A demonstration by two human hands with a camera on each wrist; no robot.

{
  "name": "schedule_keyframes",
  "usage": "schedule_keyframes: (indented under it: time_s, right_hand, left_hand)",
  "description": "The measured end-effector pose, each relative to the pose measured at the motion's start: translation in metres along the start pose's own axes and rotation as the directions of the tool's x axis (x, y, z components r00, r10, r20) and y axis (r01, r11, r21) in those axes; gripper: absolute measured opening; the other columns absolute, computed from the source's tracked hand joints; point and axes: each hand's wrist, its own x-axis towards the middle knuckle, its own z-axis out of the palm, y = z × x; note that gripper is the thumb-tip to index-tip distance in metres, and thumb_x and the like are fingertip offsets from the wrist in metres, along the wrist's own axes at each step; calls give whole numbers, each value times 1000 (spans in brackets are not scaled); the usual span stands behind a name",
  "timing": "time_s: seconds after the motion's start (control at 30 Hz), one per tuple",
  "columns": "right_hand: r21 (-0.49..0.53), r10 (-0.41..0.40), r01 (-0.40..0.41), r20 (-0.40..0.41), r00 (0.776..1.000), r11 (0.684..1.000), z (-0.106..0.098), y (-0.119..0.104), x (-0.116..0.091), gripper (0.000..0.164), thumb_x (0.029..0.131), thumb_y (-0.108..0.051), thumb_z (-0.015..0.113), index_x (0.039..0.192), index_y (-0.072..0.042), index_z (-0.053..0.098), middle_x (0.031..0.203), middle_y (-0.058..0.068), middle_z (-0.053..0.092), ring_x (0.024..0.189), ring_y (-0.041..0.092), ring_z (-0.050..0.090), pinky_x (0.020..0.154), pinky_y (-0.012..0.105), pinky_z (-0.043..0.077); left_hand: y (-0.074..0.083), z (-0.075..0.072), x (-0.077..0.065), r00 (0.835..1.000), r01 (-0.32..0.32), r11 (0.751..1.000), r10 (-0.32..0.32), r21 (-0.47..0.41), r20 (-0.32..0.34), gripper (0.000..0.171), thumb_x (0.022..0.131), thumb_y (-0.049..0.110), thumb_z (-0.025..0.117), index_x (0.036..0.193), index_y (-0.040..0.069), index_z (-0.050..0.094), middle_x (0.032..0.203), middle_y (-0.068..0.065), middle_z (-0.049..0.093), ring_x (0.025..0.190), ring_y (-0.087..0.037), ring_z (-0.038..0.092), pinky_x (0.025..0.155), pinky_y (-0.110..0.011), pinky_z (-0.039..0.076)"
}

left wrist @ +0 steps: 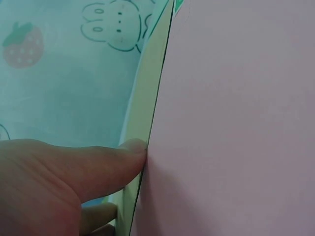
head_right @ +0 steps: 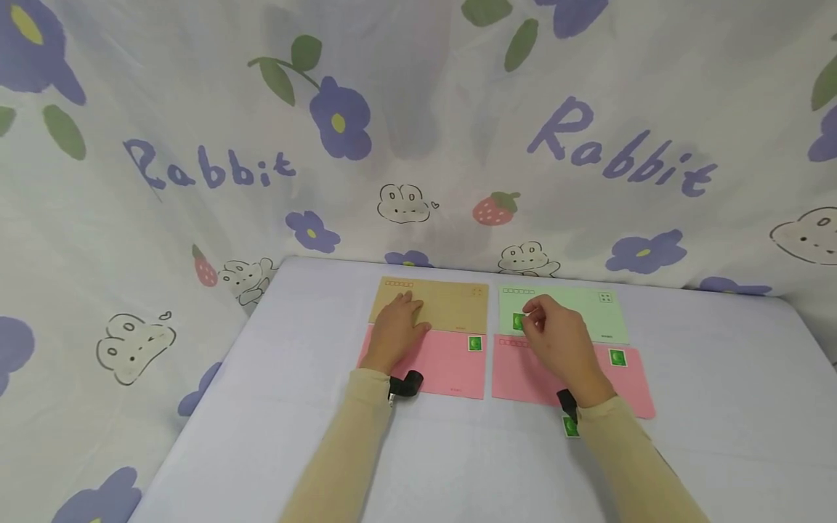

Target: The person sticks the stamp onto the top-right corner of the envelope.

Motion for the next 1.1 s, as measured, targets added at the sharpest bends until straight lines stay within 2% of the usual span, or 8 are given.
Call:
schedule_keyframes:
  time_s: [0.37,0.63,0.87,1.1]
  right_hand:
    - [11,38,-38,5,999,999,11,3,12,15,96,-9,59,106,-1,65,84,9,65,70,21,54,60,32,44]
    - [20,7,-7,-3,1000,1000,19,6,25,14,96,-9,58,105,0,65,82,10,65,67,21,54,60,33,45]
    - [17,15,-16,18,1000,1000,25,8,36,15,96,-10,58,105,-1,65,84,10,66,72,23,55,64,34,46]
    - [33,10,-10,-4,1000,999,32,10,43,14,96,-10,58,103,-1,65,85,11,66,73,24,57,65,36,47]
  left_hand:
    - [-1,2,1,1000,-9,1000,9,10,-5,50,95,29,70,139,7,60,154,-15,45,147,-31,34,120,-50,25]
    - [0,0,0,1000,-12,1000,12,10,-8,50,95,28,70,139,6,60,153,-16,45,146,-33,34,120,-51,26]
    - [1,-1,-1,1000,-12,1000,12,0,-5,49,95,27,70,138,5,60,153,-17,45,146,-33,35,120,-51,25]
    - [1,0,0,1000,-17,1000,17,5,-14,49,95,27,70,138,5,61,153,-17,46,146,-33,36,120,-51,26]
